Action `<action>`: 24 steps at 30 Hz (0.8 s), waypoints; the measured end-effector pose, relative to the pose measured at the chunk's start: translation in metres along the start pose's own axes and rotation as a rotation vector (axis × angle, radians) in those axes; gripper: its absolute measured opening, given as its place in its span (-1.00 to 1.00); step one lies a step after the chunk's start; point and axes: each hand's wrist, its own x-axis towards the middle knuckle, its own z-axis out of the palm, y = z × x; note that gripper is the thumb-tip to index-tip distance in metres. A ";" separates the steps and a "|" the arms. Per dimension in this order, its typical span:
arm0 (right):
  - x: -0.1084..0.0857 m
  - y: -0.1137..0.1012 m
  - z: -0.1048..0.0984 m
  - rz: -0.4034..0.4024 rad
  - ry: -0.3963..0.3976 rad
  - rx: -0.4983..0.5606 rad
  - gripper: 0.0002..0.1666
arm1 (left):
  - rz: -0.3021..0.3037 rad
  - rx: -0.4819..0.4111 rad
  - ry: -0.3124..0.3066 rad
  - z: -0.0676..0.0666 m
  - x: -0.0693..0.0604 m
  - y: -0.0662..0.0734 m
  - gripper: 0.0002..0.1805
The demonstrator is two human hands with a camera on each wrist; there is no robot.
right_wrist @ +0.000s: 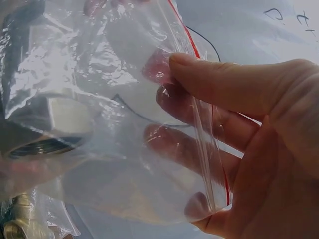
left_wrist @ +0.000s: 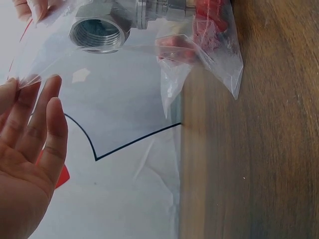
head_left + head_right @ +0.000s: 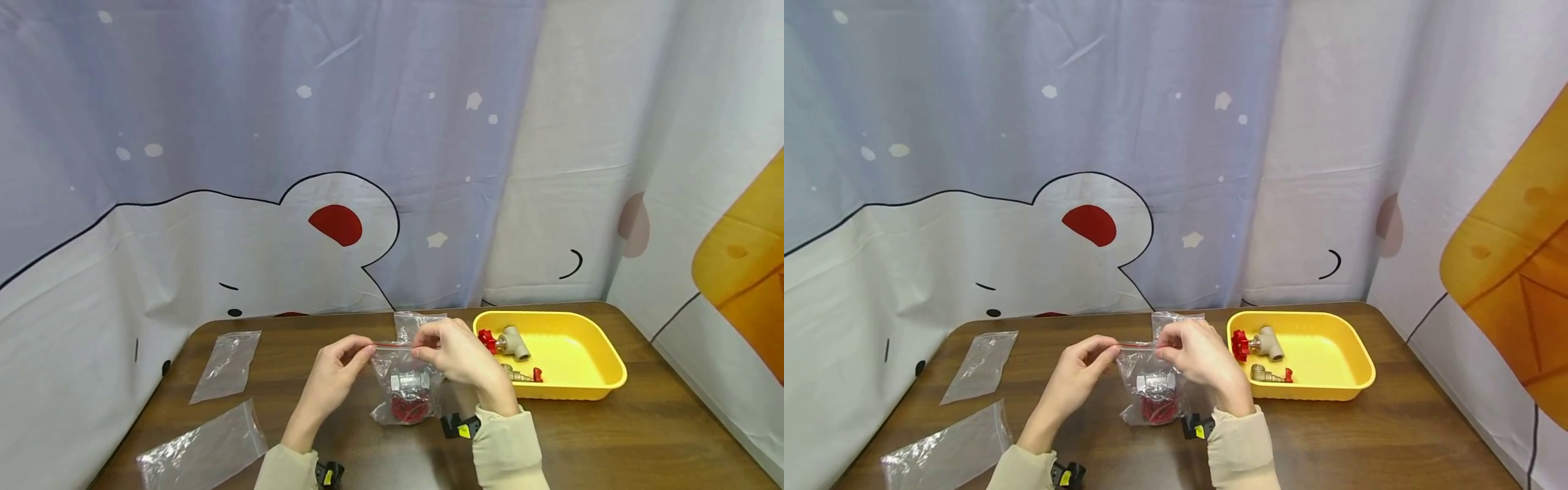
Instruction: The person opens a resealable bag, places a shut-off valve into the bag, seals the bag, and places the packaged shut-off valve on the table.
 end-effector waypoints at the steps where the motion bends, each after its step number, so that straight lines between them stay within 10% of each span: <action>1: 0.000 0.000 0.000 0.001 -0.002 0.002 -0.80 | -0.003 0.001 0.000 0.000 0.001 -0.003 -0.92; 9: -0.001 -0.003 -0.002 0.018 -0.014 -0.041 -0.83 | -0.005 -0.021 -0.005 0.001 0.005 -0.031 -0.92; 24: -0.004 0.000 -0.006 0.007 -0.009 -0.001 -0.79 | 0.034 -0.023 -0.019 -0.001 0.005 -0.034 -0.84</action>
